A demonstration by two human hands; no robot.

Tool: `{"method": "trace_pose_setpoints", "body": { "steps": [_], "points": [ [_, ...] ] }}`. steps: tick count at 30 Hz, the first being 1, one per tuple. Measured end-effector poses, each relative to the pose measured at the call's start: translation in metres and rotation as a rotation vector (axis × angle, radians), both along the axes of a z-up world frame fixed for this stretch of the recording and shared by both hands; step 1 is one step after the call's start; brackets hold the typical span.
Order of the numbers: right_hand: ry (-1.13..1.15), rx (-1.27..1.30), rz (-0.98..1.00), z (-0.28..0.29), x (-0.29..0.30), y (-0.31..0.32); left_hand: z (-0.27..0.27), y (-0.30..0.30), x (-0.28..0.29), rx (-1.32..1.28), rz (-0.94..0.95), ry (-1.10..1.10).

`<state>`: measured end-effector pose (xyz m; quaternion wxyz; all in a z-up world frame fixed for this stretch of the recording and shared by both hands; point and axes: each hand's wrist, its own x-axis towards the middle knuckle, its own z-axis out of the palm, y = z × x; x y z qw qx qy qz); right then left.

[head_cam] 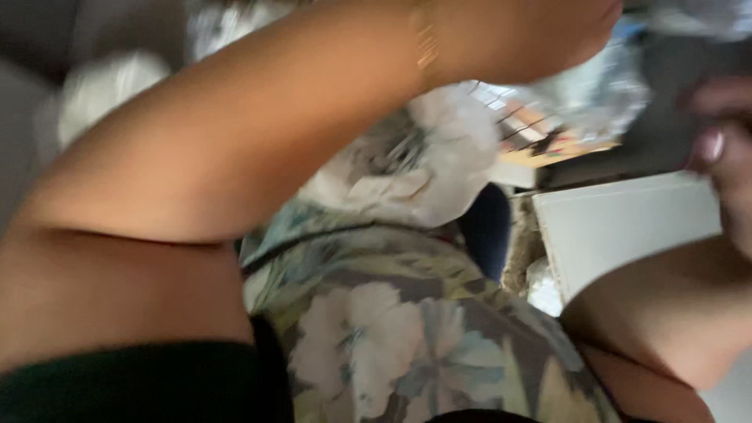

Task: The person organizes loose plastic spoons and places them into small plastic bags.

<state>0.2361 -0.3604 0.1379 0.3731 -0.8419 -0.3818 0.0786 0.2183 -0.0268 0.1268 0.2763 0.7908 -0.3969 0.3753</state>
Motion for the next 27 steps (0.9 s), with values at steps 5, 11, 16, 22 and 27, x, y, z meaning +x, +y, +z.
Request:
{"method": "trace_pose_setpoints", "body": {
  "steps": [5, 11, 16, 22, 27],
  "points": [
    [0.073, -0.134, 0.435, -0.039, -0.016, 0.073, -0.04, 0.096, -0.141, 0.029, 0.298, 0.278],
    [0.183, -0.423, 0.298, -0.123, -0.032, 0.158, -0.135, 0.145, -0.273, -0.412, 0.77, 0.632],
    [0.292, -0.658, 0.461, -0.168, -0.026, 0.187, -0.219, 0.129, -0.334, -0.486, 1.031, 0.894],
    [0.075, -1.013, 0.614, -0.195, -0.058, 0.187, -0.251, 0.118, -0.329, -0.452, 0.952, 1.024],
    [0.341, -0.545, 0.521, -0.185, -0.029, 0.157, -0.247, 0.116, -0.319, -0.429, 0.986, 1.088]
  ]
}}
